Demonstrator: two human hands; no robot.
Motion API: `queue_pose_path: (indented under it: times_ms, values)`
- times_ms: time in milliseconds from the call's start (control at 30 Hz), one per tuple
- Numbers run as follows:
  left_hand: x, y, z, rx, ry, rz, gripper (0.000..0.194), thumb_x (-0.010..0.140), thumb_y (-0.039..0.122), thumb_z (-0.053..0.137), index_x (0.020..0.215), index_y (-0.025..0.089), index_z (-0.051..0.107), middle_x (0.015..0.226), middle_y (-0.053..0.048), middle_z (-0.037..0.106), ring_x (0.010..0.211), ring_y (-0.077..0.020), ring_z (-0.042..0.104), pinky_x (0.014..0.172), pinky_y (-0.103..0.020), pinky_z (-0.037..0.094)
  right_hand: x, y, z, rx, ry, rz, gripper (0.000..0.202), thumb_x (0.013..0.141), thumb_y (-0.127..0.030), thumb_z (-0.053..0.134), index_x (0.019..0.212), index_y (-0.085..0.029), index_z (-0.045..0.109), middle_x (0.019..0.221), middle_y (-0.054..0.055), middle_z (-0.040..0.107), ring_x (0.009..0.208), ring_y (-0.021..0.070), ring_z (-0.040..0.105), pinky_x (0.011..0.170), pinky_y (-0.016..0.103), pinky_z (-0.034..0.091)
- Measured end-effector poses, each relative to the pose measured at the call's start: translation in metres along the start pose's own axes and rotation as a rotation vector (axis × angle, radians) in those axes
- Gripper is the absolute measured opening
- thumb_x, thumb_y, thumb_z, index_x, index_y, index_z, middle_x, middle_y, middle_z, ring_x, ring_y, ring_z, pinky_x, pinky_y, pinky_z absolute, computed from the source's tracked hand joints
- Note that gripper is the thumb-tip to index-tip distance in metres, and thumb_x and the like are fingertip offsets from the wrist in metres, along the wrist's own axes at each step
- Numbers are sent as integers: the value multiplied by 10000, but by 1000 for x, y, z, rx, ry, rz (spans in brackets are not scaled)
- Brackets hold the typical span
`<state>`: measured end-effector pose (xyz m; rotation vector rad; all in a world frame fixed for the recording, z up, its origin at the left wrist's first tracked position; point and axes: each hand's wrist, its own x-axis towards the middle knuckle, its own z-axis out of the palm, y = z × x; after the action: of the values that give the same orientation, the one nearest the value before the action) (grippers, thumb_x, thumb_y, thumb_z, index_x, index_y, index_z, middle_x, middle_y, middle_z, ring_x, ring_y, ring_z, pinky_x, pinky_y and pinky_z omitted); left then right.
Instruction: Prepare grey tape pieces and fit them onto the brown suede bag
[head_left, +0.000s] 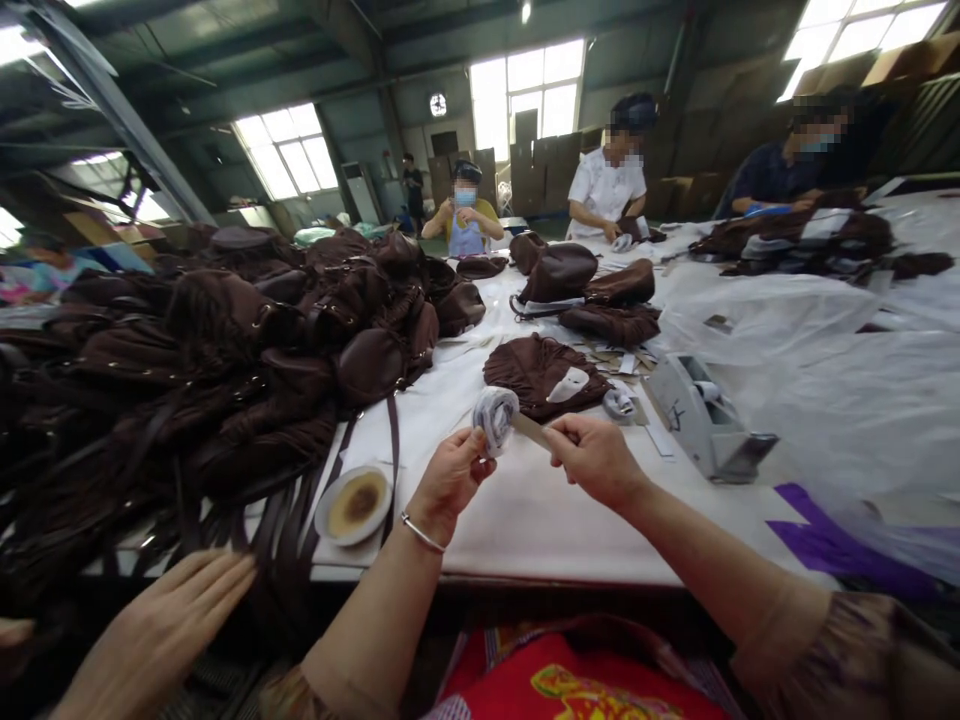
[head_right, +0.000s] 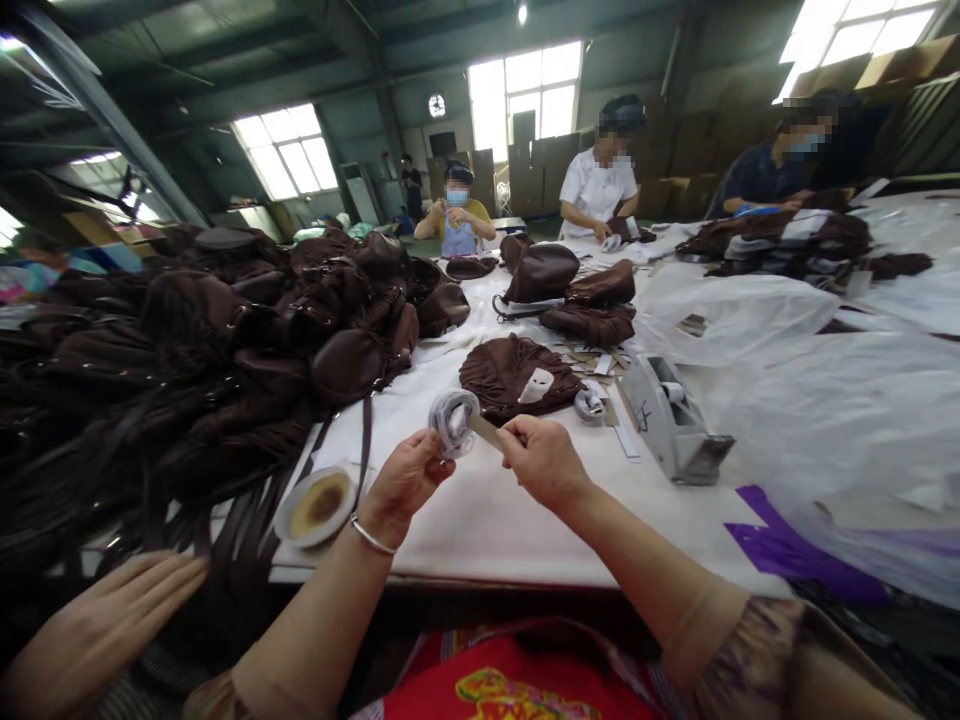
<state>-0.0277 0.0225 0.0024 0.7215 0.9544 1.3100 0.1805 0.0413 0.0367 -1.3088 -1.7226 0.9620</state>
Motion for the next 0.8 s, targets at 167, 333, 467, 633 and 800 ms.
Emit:
queue_pose_path:
  times_ms: [167,333,467,633,800]
  values:
    - [-3,-8,-2,92,-81,67,428,729,497,797,907,125,686,811,-29,600,701,-92,498,606,-207,381,14,1,20,167,-63,142,272,783,-430,611,712,-168,635,522,-9,614,339,88,473,335,196,342]
    - [-7,-4,0,423,-175,142,407,787,508,712,839,106,668,693,5,524,637,-94,410,610,-238,334,19,10,38,379,-131,152,372,784,-536,624,732,-169,606,538,-30,566,355,68,407,338,196,284]
    - [-9,0,3,532,-171,162,383,766,500,701,757,122,639,660,21,485,634,-103,395,603,-243,313,14,19,34,214,-164,-32,337,849,-496,588,759,-175,636,589,-19,582,431,78,434,401,205,334]
    - [-8,-3,3,440,-235,115,387,752,502,705,740,124,625,648,29,472,615,-92,382,593,-236,292,8,24,25,207,-205,-78,321,872,-485,599,805,-178,664,600,-20,566,453,82,420,416,214,335]
    - [-4,-8,2,430,-252,126,374,750,481,719,748,113,656,653,19,511,623,-95,412,600,-237,308,5,26,31,321,-172,-21,327,859,-493,626,787,-174,633,583,-30,544,433,76,410,407,218,316]
